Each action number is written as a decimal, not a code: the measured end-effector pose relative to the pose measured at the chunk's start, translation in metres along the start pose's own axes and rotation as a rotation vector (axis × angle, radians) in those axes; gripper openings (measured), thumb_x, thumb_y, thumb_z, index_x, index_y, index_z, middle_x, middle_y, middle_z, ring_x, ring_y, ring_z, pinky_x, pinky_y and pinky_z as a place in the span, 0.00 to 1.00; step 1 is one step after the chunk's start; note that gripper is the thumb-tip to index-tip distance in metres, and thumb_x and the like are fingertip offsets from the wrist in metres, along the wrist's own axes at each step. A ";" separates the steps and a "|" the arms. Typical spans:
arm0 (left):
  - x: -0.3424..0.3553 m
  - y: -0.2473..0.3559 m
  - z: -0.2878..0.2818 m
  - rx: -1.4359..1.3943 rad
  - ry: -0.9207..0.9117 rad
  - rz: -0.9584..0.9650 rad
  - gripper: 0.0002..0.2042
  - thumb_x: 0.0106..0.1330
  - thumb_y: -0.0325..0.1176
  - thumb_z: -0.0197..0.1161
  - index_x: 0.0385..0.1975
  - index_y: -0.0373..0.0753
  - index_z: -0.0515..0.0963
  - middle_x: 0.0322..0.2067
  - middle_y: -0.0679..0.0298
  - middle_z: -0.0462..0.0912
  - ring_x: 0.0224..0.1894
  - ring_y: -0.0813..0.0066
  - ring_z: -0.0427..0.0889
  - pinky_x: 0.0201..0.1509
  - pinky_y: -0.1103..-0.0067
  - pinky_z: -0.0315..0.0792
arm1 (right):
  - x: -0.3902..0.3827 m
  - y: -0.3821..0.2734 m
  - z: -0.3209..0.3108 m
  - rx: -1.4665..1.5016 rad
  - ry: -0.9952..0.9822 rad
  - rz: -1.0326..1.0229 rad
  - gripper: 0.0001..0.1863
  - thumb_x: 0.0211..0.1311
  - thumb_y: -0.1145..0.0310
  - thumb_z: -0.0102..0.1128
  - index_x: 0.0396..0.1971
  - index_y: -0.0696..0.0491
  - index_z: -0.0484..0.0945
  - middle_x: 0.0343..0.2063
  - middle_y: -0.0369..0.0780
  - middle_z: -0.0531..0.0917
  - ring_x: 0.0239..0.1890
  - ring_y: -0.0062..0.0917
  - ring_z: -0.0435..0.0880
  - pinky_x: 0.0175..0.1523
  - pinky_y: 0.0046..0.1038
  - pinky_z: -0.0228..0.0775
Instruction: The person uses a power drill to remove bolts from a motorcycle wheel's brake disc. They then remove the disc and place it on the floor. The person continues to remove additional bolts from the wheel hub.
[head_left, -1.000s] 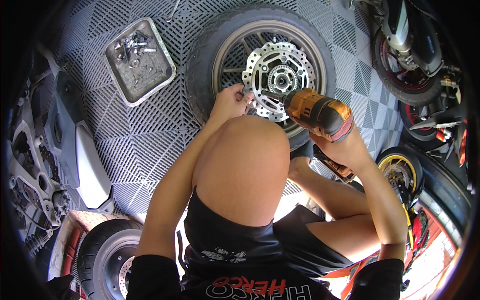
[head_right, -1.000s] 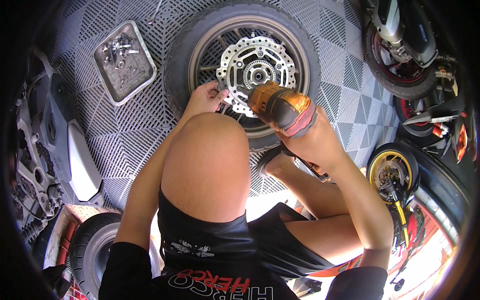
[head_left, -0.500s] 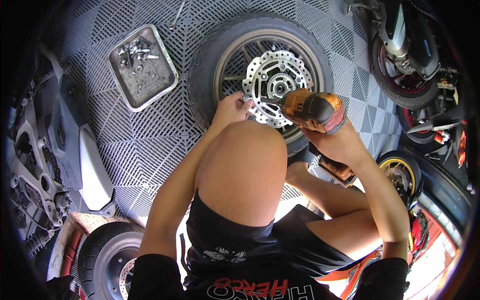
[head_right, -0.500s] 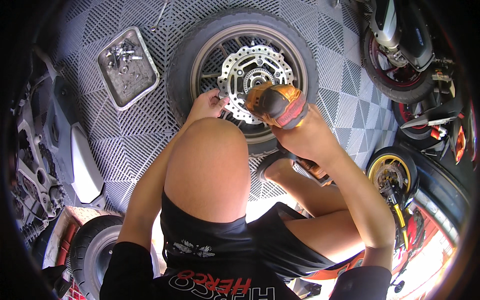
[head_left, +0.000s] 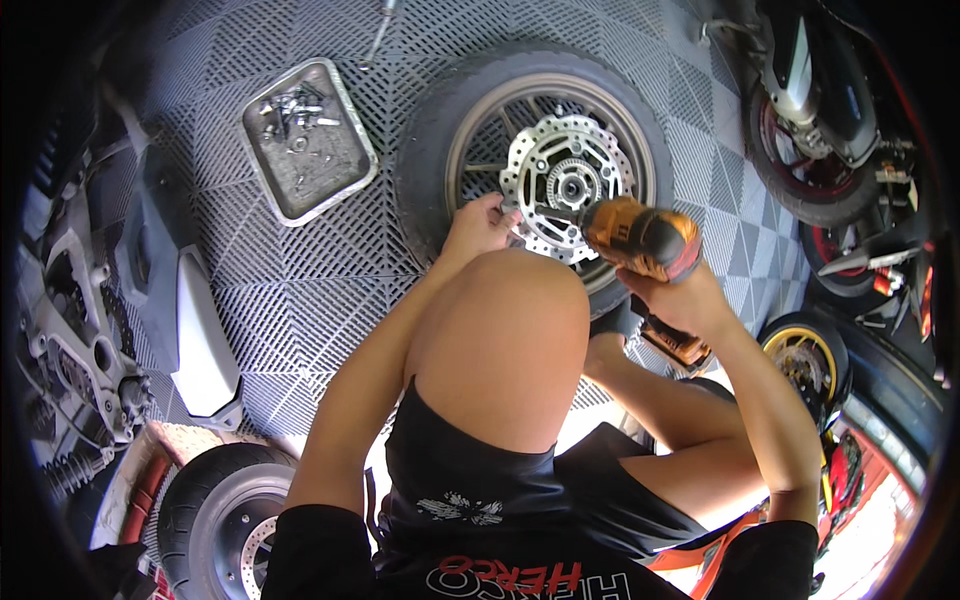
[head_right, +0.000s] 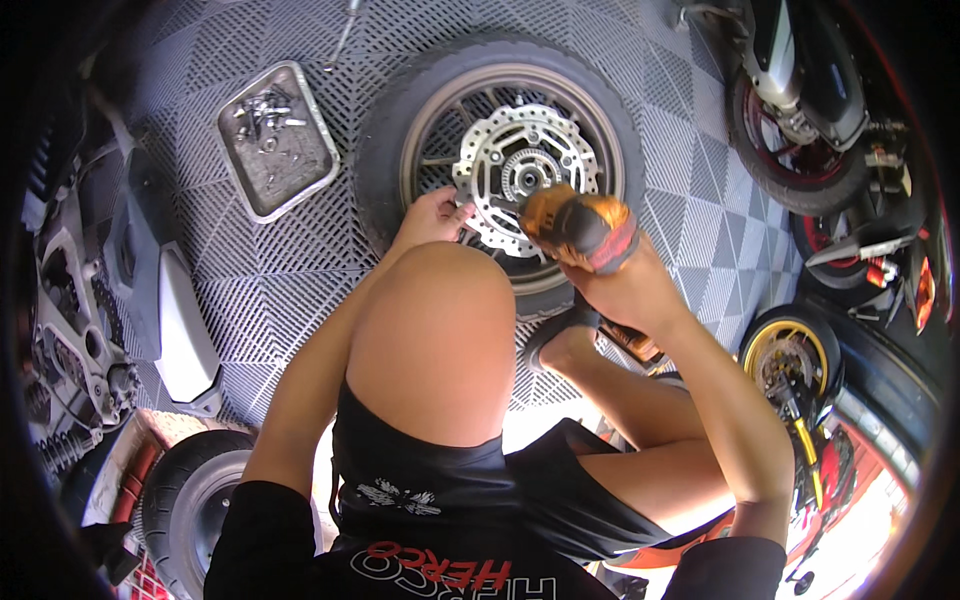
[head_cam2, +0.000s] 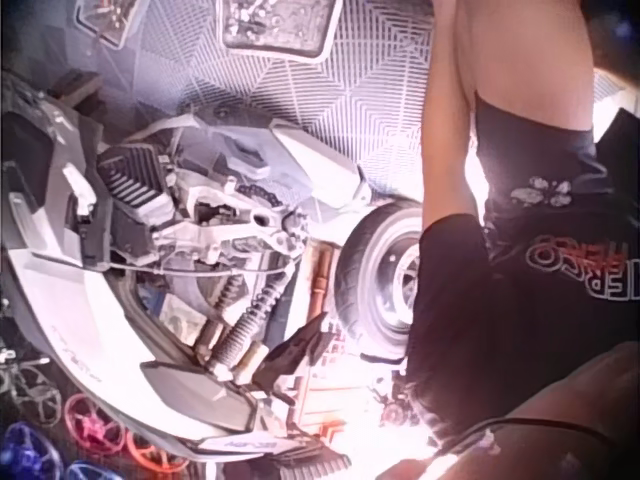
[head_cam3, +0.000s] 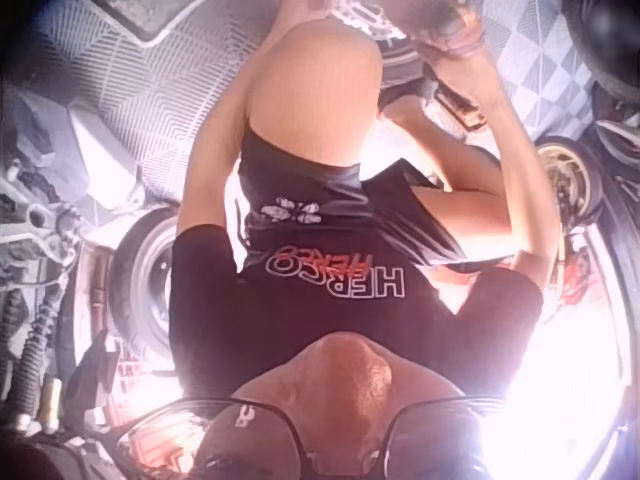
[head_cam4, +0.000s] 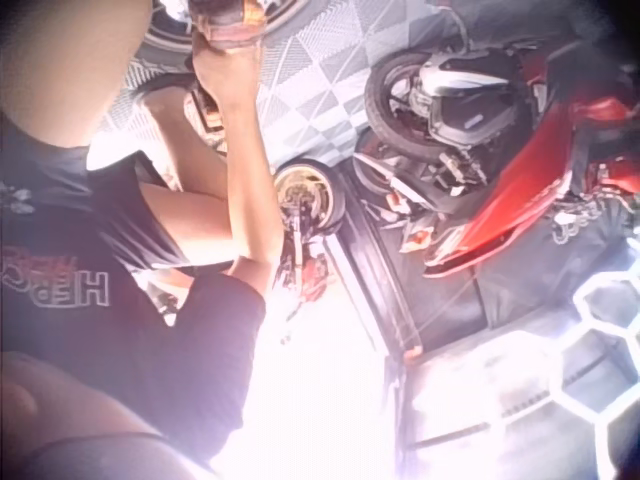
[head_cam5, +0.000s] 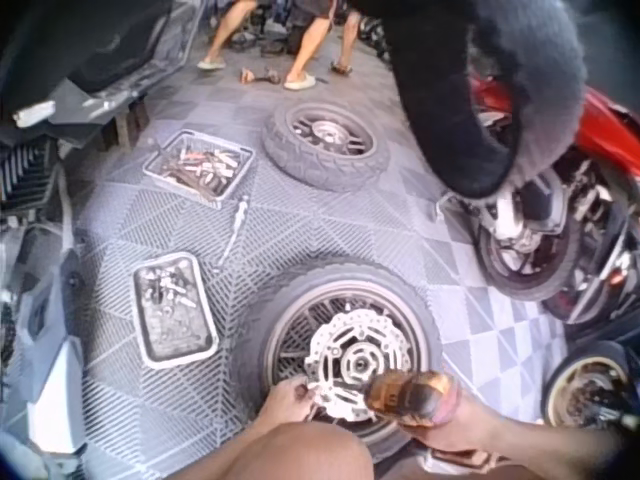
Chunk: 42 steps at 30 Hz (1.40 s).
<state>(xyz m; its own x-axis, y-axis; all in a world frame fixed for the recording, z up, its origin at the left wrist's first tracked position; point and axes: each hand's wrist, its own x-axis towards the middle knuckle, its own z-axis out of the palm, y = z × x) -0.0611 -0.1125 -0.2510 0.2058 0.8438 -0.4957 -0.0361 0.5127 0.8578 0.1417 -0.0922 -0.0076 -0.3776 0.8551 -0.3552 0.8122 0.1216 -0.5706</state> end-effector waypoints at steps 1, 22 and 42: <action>-0.001 0.000 -0.002 0.008 0.007 -0.005 0.11 0.68 0.34 0.65 0.39 0.31 0.79 0.28 0.52 0.87 0.29 0.67 0.87 0.35 0.72 0.76 | -0.003 -0.005 0.000 -0.007 -0.032 0.058 0.17 0.58 0.68 0.68 0.47 0.53 0.81 0.42 0.45 0.85 0.45 0.39 0.85 0.53 0.35 0.77; 0.006 0.051 -0.002 1.014 -0.021 0.958 0.08 0.59 0.33 0.68 0.37 0.41 0.83 0.41 0.65 0.79 0.47 0.65 0.76 0.52 0.68 0.69 | -0.065 0.015 -0.008 0.724 0.090 0.635 0.16 0.60 0.74 0.60 0.48 0.60 0.79 0.39 0.40 0.88 0.39 0.22 0.84 0.45 0.24 0.75; -0.021 0.087 -0.101 1.053 0.606 0.528 0.11 0.70 0.33 0.58 0.44 0.32 0.77 0.45 0.48 0.80 0.48 0.50 0.80 0.51 0.62 0.75 | -0.065 0.022 -0.054 0.398 0.138 0.501 0.14 0.59 0.70 0.67 0.46 0.55 0.83 0.35 0.36 0.88 0.32 0.18 0.84 0.40 0.25 0.76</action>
<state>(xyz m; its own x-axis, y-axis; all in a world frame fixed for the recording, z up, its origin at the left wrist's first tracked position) -0.1673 -0.0691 -0.1794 -0.0748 0.9803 0.1825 0.8514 -0.0325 0.5235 0.2083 -0.1181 0.0427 0.0857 0.8196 -0.5665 0.6383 -0.4818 -0.6005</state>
